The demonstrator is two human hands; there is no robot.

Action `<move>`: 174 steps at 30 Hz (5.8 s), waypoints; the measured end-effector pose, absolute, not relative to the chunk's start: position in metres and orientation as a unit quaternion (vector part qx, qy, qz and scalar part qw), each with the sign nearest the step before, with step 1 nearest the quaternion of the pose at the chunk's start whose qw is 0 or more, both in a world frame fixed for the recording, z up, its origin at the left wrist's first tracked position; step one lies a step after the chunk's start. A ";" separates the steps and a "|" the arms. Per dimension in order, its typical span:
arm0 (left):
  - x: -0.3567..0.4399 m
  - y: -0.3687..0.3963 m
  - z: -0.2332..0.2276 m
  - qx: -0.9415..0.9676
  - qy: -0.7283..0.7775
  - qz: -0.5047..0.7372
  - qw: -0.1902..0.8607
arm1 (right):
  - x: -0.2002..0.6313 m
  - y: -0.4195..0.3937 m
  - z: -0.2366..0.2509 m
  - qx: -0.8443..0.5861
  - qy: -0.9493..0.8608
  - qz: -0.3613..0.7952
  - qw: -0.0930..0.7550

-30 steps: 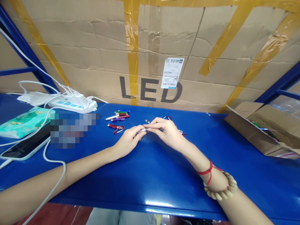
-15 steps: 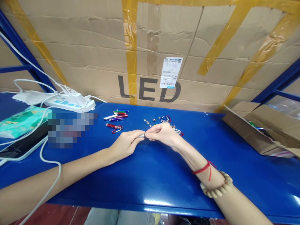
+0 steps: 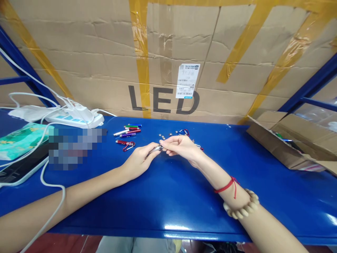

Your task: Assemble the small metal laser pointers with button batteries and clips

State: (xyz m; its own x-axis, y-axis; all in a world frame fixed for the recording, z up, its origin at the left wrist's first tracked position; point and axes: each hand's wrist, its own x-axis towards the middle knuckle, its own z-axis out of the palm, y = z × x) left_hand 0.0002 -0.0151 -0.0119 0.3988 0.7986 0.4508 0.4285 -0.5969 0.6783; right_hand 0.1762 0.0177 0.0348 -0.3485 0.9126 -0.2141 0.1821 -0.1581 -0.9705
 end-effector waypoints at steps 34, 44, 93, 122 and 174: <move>-0.001 -0.011 -0.006 0.741 0.474 0.394 0.266 | 0.211 0.048 0.029 -0.577 -0.799 0.053 0.161; -0.002 -0.012 -0.006 0.774 0.431 0.377 0.269 | 0.186 0.018 0.045 -0.394 -0.800 0.297 0.341; -0.002 -0.010 -0.010 0.799 0.413 0.344 0.271 | 0.173 0.012 0.035 -0.397 -0.741 0.487 0.240; -0.002 -0.002 -0.015 0.710 0.474 0.434 0.289 | 0.169 0.015 0.007 -0.300 -0.921 0.140 0.206; -0.001 -0.007 -0.011 0.755 0.397 0.439 0.284 | 0.176 0.024 0.016 -0.362 -0.770 0.276 0.447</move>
